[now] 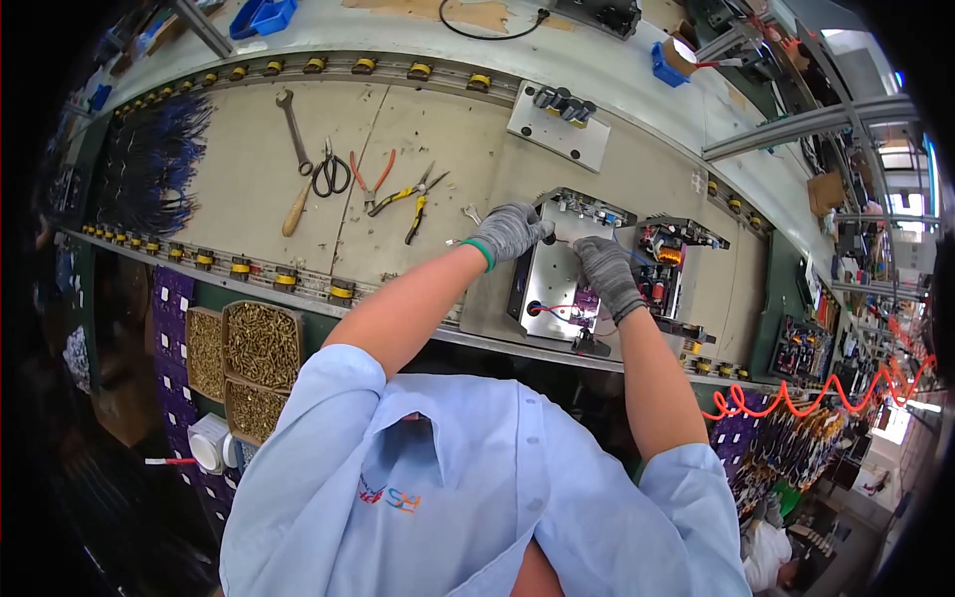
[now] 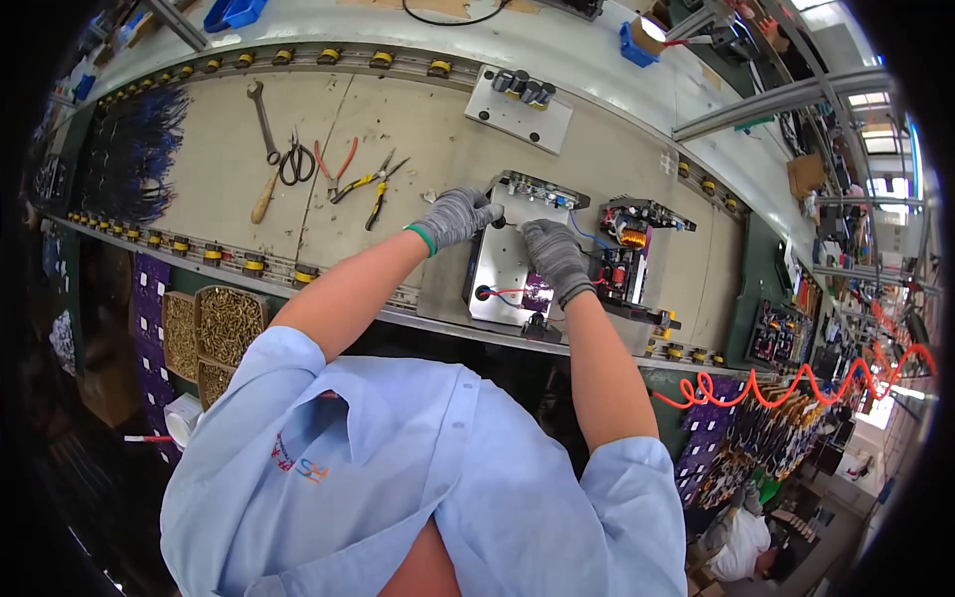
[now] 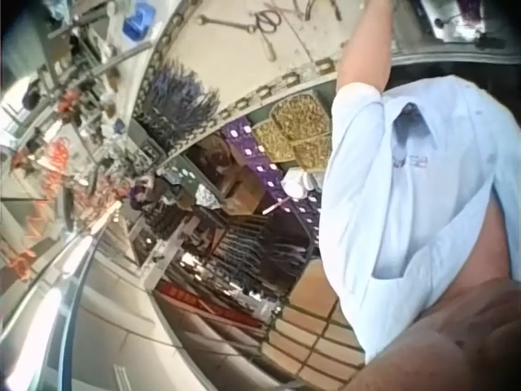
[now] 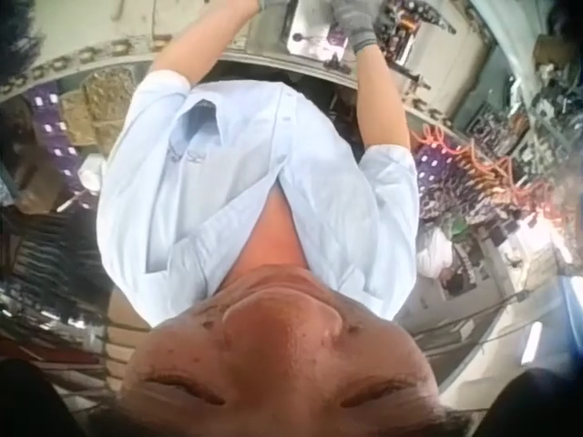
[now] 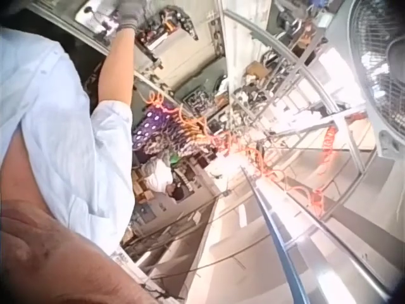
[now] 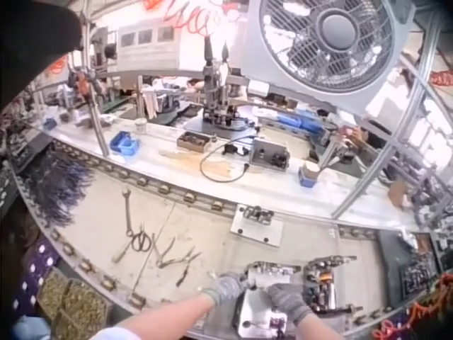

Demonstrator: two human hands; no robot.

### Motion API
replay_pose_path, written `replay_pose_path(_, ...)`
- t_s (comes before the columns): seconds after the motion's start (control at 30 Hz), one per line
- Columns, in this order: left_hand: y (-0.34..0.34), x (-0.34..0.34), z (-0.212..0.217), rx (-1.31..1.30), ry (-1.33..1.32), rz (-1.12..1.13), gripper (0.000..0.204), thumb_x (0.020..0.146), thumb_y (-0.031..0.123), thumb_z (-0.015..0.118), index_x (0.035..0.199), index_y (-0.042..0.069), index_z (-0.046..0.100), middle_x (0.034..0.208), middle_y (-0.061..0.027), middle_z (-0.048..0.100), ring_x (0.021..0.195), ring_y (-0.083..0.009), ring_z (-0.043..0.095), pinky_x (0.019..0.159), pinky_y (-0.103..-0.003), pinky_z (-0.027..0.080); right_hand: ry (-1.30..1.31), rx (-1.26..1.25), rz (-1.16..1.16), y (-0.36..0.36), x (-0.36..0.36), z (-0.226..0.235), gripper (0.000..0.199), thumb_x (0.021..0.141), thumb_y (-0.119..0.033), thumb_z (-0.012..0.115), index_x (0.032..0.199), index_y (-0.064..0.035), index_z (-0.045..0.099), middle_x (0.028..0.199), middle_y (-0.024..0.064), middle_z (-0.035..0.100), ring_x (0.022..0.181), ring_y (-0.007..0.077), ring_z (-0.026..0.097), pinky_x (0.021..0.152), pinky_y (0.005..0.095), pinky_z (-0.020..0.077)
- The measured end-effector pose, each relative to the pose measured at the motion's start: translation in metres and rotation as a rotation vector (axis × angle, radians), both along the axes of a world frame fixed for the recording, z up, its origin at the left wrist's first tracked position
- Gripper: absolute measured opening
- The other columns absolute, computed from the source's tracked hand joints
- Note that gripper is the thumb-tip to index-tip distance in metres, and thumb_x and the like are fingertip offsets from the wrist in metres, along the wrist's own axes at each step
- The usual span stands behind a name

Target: Assembling, wiring, and securing components on a metal chassis using an air screwdriver and hand tools.

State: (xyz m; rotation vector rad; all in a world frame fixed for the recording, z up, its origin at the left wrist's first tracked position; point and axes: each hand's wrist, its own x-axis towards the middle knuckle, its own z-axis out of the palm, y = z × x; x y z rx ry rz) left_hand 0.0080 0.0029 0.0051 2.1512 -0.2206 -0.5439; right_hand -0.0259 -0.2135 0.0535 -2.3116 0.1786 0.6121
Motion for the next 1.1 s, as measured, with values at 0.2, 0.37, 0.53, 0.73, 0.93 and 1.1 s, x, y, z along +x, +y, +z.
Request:
replay_pose_path(0.2, 0.004, -0.001, 0.005, -0.134, 0.102, 0.046, 0.048, 0.088, 0.047, 0.068, 0.098, 0.000, 0.071, 0.075, -0.0098, 0.068, 0.067, -0.0192, 0.065, 0.068, -0.035, 0.053, -0.274, -0.297, 0.195, 0.014, 0.016, 0.010, 0.052, 0.095, -0.045, 0.051, 0.113, 0.0006, 0.065, 0.110, 0.0264, 0.067, 0.107, 0.0418, 0.062, 0.093, 0.0466, 0.0473)
replay_pose_path(0.37, 0.002, -0.004, 0.015, -0.238, 0.294, 0.108, 0.042, 0.089, 0.040, 0.067, 0.101, 0.000, 0.070, 0.075, -0.0080, 0.066, 0.059, -0.0160, 0.062, 0.061, -0.032, 0.053, 0.067, 0.105, 0.000, 0.019, 0.034, -0.009, 0.039, 0.096, -0.037, 0.057, 0.099, 0.0001, 0.068, 0.084, 0.0134, 0.069, 0.075, 0.0276, 0.064, 0.070, 0.0381, 0.0522)
replay_pose_path(0.53, -0.005, -0.016, 0.007, -0.343, 0.343, 0.197, 0.044, 0.092, 0.039, 0.066, 0.112, 0.000, 0.065, 0.085, -0.0115, 0.067, 0.066, -0.0174, 0.066, 0.057, -0.032, 0.054, -0.179, 0.512, -0.204, 0.019, 0.011, -0.014, 0.023, 0.098, -0.025, 0.061, 0.090, -0.0042, 0.067, 0.071, -0.0004, 0.060, 0.059, 0.0093, 0.054, 0.053, 0.0268, 0.0455)
replay_pose_path(0.73, 0.019, -0.056, -0.018, -0.384, 0.116, 0.385, 0.042, 0.093, 0.037, 0.063, 0.110, -0.002, 0.065, 0.096, -0.0206, 0.070, 0.089, -0.0266, 0.067, 0.086, -0.038, 0.051, -0.073, 0.411, -0.121, 0.016, -0.021, 0.027, 0.028, 0.097, -0.030, 0.060, 0.084, -0.0054, 0.063, 0.066, -0.0022, 0.055, 0.056, 0.0074, 0.050, 0.051, 0.0236, 0.0393)
replay_pose_path(0.93, 0.033, -0.109, -0.049, -0.663, 0.468, 0.448, 0.043, 0.092, 0.039, 0.064, 0.104, -0.002, 0.070, 0.095, -0.0201, 0.071, 0.088, -0.0301, 0.069, 0.084, -0.039, 0.053, 0.179, 0.078, 0.073, 0.016, -0.025, 0.035, 0.020, 0.094, -0.015, 0.059, 0.085, 0.0011, 0.064, 0.068, 0.0005, 0.057, 0.064, 0.0085, 0.050, 0.058, 0.0262, 0.0415)
replay_pose_path(1.1, 0.016, -0.104, -0.062, -0.777, 0.354, 0.360, 0.042, 0.086, 0.039, 0.071, 0.098, -0.001, 0.071, 0.087, -0.0164, 0.071, 0.083, -0.0259, 0.068, 0.079, -0.039, 0.053, 0.187, -0.134, 0.272, 0.027, -0.023, 0.031, 0.018, 0.094, -0.014, 0.058, 0.087, 0.0022, 0.064, 0.071, 0.0043, 0.060, 0.067, 0.0113, 0.053, 0.061, 0.0294, 0.0446)
